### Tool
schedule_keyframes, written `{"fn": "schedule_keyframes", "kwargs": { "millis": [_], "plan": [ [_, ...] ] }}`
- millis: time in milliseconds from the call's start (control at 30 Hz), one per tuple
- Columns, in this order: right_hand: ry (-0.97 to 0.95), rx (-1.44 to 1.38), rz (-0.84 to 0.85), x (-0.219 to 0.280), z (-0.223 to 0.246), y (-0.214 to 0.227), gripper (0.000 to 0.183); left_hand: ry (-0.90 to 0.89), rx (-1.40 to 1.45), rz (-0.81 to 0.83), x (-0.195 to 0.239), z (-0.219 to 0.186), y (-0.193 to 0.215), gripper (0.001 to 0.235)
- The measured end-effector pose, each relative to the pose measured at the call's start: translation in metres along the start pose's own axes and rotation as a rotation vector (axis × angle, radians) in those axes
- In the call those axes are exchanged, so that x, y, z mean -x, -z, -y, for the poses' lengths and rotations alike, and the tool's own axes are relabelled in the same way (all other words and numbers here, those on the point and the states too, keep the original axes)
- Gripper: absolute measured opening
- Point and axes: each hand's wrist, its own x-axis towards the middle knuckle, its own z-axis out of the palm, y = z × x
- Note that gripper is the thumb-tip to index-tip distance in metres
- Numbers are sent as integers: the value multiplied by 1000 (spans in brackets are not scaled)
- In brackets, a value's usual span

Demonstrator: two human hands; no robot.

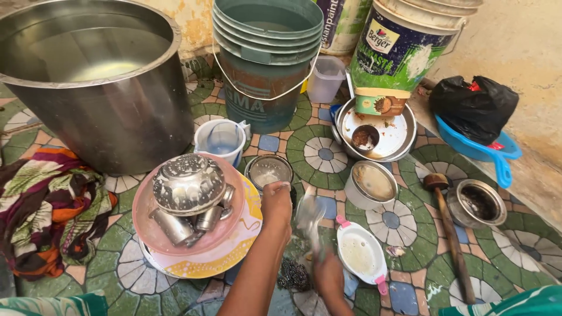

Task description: The person washes several dishes, small metal cups, and blender parts by hand using a green sponge and water from a large metal container. The items are scrubbed and rinsed individually.

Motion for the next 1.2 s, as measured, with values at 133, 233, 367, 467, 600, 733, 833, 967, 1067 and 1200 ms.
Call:
{"fn": "schedule_keyframes", "kwargs": {
  "millis": [133,233,367,467,600,733,833,967,1067,1200],
  "plan": [
    [-81,88,72,-14,-37,-31,48,79,118,52,1,8,8,30],
    [-2,-74,-149,-14,-19,-24,51,55,121,84,-10,24,0,30],
    [-44,-4,4,-24,-45,-29,42,-2,188,130,-10,41,-11,32],
    [5,75,166,-26,-74,-45,35,8,170,168,-8,41,-9,30],
    [-39,-171,-23,-16,-33,-29,45,68,101,140,-8,37,-5,33],
    [14,-297,-19,20,33,35,53,173,110,251,-11,24,6,44],
    [6,-426,76,44,51,59,62,168,186,342,-12,6,6,46],
    [23,-205,50,34,61,88,57,198,336,338,-3,-5,4,48],
    [561,-54,-442,13,94,139,54,219,338,299,9,-12,-5,40],
    [913,62,-352,32,151,210,51,141,479,623,61,-27,-37,31]
  ]
}}
